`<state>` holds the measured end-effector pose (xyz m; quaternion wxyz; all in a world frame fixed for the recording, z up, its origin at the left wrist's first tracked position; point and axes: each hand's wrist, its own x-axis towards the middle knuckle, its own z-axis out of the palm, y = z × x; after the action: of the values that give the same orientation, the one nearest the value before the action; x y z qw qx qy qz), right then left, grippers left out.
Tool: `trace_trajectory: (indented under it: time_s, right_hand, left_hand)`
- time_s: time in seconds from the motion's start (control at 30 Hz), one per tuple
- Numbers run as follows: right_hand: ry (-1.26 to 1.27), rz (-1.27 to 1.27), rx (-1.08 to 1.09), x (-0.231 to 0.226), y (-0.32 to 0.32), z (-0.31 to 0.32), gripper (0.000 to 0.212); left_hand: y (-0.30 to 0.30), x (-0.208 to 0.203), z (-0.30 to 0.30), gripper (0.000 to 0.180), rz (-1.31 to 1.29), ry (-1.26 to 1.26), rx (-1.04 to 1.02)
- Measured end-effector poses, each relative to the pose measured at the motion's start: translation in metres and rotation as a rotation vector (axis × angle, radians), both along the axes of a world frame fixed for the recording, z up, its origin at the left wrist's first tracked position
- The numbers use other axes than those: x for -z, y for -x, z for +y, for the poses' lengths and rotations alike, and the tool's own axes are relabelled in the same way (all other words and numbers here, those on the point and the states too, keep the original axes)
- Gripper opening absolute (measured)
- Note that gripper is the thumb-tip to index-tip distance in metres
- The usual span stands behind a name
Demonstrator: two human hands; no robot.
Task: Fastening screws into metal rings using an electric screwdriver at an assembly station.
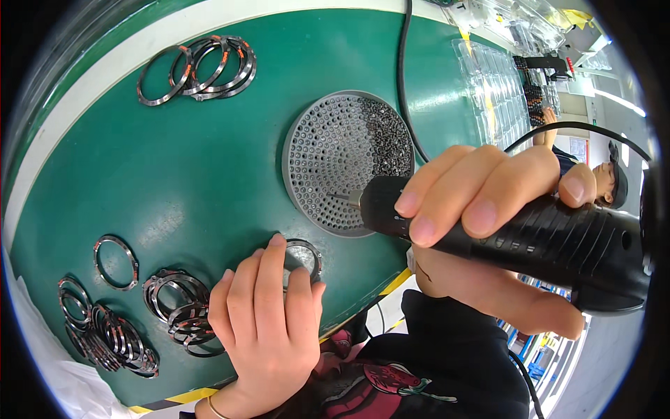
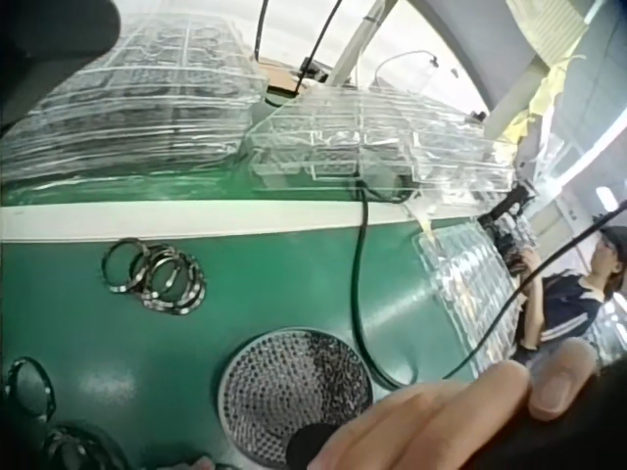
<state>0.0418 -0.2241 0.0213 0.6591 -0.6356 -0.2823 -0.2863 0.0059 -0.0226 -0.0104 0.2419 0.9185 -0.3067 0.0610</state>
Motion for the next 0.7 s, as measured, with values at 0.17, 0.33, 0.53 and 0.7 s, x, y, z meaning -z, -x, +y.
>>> trace_trajectory:
  time_s: [0.17, 0.33, 0.53, 0.7]
  right_hand:
    - [0.059, 0.014, 0.154, -0.003, 0.008, 0.003, 0.085]
    - [0.078, 0.029, -0.046, -0.005, 0.001, -0.01, 0.081]
    - [-0.176, -0.059, -0.053, -0.006, 0.0, 0.008, 0.075]
    - [0.004, 0.083, -0.187, -0.018, 0.011, 0.004, 0.072]
  left_hand:
    - [-0.01, -0.002, -0.001, 0.012, 0.023, 0.013, 0.162]
    - [-0.006, 0.001, -0.004, 0.007, -0.014, 0.03, 0.101]
    - [-0.006, 0.006, -0.008, 0.007, 0.002, 0.125, 0.116]
    - [-0.005, 0.007, -0.012, 0.005, -0.053, 0.128, 0.119]
